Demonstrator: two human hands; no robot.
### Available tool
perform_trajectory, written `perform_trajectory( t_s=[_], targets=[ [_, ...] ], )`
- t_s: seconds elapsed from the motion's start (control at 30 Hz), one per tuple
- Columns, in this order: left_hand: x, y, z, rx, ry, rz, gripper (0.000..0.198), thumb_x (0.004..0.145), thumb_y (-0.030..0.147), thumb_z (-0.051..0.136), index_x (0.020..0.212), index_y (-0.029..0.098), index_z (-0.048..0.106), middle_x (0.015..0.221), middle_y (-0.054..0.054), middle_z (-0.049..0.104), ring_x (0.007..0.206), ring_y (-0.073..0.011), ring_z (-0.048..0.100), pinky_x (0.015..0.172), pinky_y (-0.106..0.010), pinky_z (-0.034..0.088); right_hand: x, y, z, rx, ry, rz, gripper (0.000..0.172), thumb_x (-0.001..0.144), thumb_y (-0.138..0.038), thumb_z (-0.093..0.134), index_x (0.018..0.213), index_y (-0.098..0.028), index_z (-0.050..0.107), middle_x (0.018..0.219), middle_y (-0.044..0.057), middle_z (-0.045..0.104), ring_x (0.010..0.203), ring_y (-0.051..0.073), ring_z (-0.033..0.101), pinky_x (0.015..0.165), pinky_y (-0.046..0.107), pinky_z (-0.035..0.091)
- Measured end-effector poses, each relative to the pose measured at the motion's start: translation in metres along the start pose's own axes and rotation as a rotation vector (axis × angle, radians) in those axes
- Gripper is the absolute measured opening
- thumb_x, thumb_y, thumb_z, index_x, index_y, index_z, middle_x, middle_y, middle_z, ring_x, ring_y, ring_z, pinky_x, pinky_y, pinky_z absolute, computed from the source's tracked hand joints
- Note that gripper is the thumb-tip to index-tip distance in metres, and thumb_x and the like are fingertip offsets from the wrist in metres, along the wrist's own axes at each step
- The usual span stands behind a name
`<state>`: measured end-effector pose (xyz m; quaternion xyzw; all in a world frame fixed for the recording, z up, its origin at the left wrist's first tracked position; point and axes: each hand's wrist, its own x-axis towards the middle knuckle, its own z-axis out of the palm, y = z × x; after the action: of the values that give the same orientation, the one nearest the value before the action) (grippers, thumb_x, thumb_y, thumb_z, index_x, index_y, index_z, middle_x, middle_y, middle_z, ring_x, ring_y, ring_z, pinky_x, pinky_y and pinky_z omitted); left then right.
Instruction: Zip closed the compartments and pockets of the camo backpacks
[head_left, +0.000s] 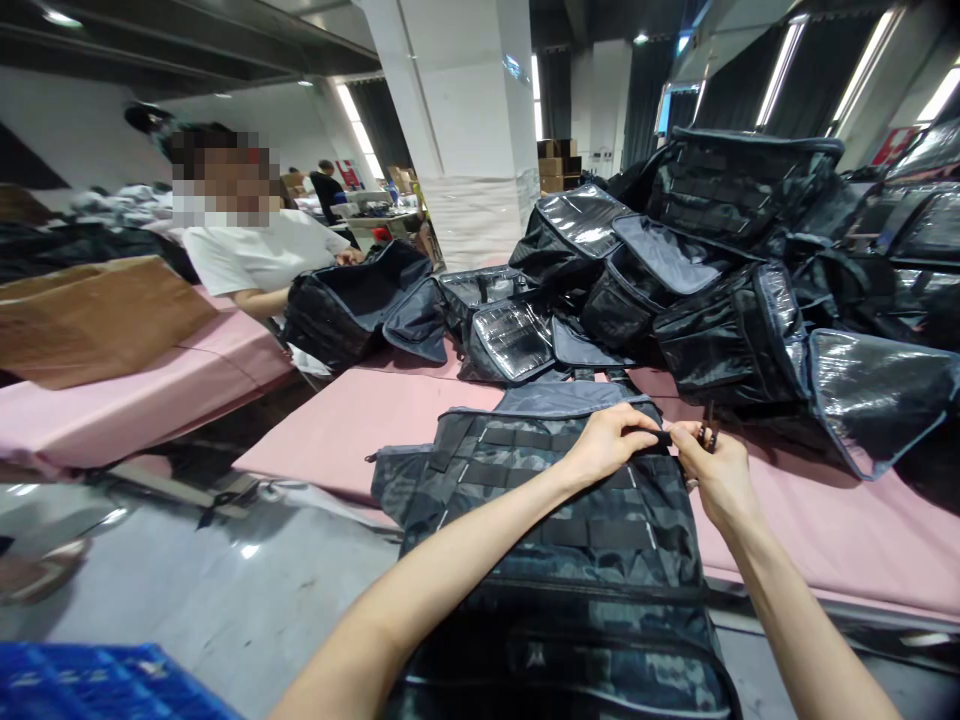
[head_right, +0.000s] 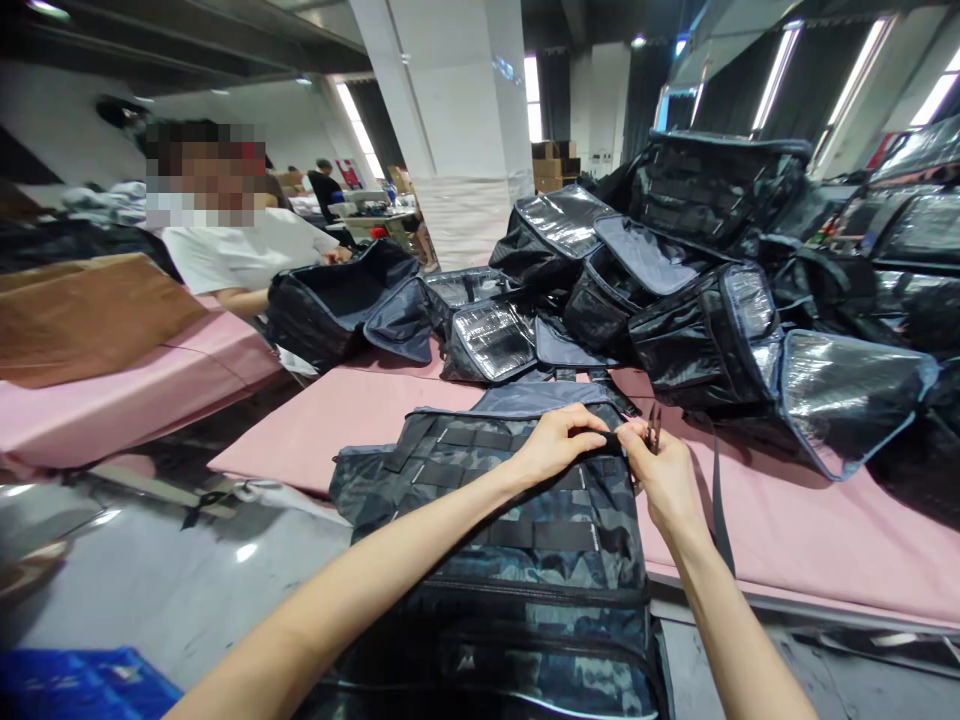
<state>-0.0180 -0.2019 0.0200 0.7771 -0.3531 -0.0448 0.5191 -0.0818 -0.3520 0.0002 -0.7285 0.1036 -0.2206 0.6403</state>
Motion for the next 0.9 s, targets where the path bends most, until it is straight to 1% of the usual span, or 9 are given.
perform_trajectory(
  t_s=[0.1,0.17,0.27,0.37,0.43,0.57,0.63,0.77,0.9],
  targets=[
    [0.002,-0.001,-0.003,-0.016,0.026,-0.027,0.015,0.077,0.018,0.061,0.087,0.016,0.072,0.083,-0.001,0.064,0.078,-0.0128,0.057,0.080,-0.024,0.043,-0.001,0.002,-0.011,-0.145,0.078,-0.069,0.048,0.063,-0.051,0.073,0.094,-0.017,0.063,0.081,0.004,0.064,0.069,0.017,0.056,0.058,0.027,0.042],
    [0.002,-0.001,-0.005,-0.006,0.030,-0.053,0.016,0.077,0.019,0.062,0.088,0.016,0.073,0.082,-0.001,0.063,0.076,-0.0127,0.056,0.077,-0.024,0.043,-0.005,0.004,-0.019,-0.339,0.138,-0.157,0.052,0.064,-0.050,0.073,0.105,-0.020,0.061,0.099,0.006,0.065,0.085,0.022,0.059,0.068,0.030,0.043],
    [0.001,0.001,-0.006,0.008,0.038,-0.071,0.017,0.077,0.021,0.063,0.089,0.016,0.073,0.081,-0.001,0.063,0.074,-0.0126,0.055,0.075,-0.024,0.043,-0.012,0.005,-0.024,-0.695,0.183,-0.412,0.036,0.081,-0.048,0.058,0.106,-0.022,0.062,0.097,0.006,0.067,0.080,0.020,0.062,0.065,0.029,0.041],
    [0.000,0.001,-0.004,-0.005,0.054,-0.055,0.016,0.077,0.021,0.063,0.088,0.016,0.073,0.080,-0.001,0.062,0.074,-0.0125,0.055,0.075,-0.024,0.043,-0.016,0.003,-0.021,-0.825,0.150,-0.644,0.027,0.087,-0.039,0.053,0.101,-0.020,0.065,0.092,0.006,0.069,0.078,0.018,0.062,0.066,0.028,0.041],
    [0.001,0.000,-0.002,-0.020,0.059,-0.038,0.015,0.076,0.020,0.063,0.087,0.016,0.073,0.079,-0.001,0.062,0.074,-0.0125,0.055,0.074,-0.024,0.043,-0.015,0.002,-0.018,-0.778,0.143,-0.636,0.024,0.086,-0.038,0.056,0.097,-0.020,0.067,0.092,0.006,0.069,0.077,0.018,0.061,0.068,0.029,0.041],
    [0.001,-0.006,-0.004,-0.052,0.051,-0.039,0.013,0.075,0.022,0.065,0.084,0.016,0.072,0.080,-0.001,0.063,0.073,-0.0116,0.054,0.073,-0.023,0.042,-0.009,0.004,-0.021,-0.429,0.199,-0.389,0.027,0.083,-0.043,0.057,0.092,-0.020,0.067,0.086,0.004,0.069,0.073,0.017,0.062,0.066,0.028,0.044],
    [-0.001,-0.009,-0.006,-0.103,0.073,-0.085,0.014,0.075,0.022,0.064,0.085,0.014,0.070,0.079,0.000,0.063,0.069,-0.0102,0.054,0.070,-0.022,0.042,-0.010,0.009,-0.028,-0.372,0.191,-0.343,0.029,0.081,-0.046,0.058,0.092,-0.020,0.067,0.086,0.003,0.069,0.074,0.018,0.062,0.066,0.028,0.046],
    [-0.009,-0.011,-0.011,-0.091,0.086,-0.123,0.018,0.075,0.017,0.060,0.092,0.014,0.066,0.077,0.002,0.062,0.063,-0.0082,0.051,0.067,-0.020,0.042,-0.019,0.021,-0.041,-0.513,0.116,-0.314,0.032,0.076,-0.051,0.061,0.089,-0.023,0.069,0.090,0.003,0.070,0.075,0.019,0.062,0.066,0.029,0.046],
    [-0.015,-0.010,-0.013,0.166,-0.087,0.011,0.026,0.078,0.018,0.059,0.102,0.018,0.068,0.084,0.000,0.059,0.072,-0.0110,0.053,0.073,-0.022,0.042,-0.026,0.023,-0.043,-0.736,0.157,-0.533,0.031,0.082,-0.050,0.057,0.090,-0.022,0.069,0.089,0.002,0.070,0.068,0.016,0.062,0.060,0.027,0.044]
  ],
)
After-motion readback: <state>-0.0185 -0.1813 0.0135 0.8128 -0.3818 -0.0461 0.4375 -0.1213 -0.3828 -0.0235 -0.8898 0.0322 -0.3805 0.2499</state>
